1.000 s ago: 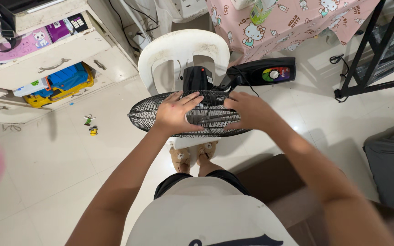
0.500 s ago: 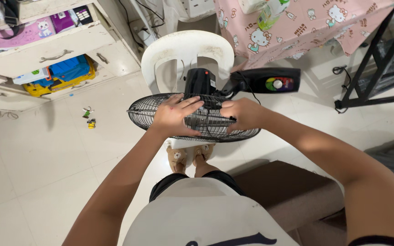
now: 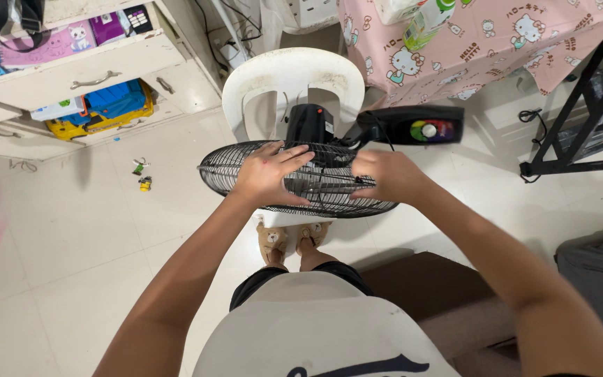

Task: The person disassembles a standing electric fan by removing the front grille, fan blades, and rear grille. They then wipe the motor housing with a tissue. The video ends before reassembly is shown.

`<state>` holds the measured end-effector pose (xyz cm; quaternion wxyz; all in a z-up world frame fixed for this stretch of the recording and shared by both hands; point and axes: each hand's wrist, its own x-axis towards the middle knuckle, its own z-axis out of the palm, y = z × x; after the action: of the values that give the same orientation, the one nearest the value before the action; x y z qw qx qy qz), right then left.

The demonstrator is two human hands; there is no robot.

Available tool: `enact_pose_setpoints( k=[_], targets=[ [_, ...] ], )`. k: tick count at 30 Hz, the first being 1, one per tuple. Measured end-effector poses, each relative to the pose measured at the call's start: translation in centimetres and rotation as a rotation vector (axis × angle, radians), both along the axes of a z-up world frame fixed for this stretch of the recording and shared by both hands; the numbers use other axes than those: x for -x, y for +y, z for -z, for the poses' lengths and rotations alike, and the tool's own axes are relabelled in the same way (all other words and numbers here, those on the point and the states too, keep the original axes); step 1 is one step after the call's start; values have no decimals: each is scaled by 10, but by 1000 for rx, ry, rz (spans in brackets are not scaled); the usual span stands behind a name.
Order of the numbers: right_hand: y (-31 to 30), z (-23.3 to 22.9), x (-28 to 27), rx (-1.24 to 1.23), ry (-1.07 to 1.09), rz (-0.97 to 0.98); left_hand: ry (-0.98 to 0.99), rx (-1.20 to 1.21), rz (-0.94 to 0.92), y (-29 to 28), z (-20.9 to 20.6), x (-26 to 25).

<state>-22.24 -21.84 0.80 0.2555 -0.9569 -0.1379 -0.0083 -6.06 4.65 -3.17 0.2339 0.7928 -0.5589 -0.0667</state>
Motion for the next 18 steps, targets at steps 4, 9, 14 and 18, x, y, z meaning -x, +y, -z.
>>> enact_pose_setpoints(
  k=[4,9,14,18],
  targets=[
    [14,-8,17,73,102,555,-37,10,-10,-5,1,5],
    [53,15,21,309,85,774,-10,-32,-42,-8,5,7],
    [53,24,22,267,143,840,-21,11,-11,-12,5,0],
    [47,26,20,299,171,850,-19,0,-20,-11,6,6]
  ],
)
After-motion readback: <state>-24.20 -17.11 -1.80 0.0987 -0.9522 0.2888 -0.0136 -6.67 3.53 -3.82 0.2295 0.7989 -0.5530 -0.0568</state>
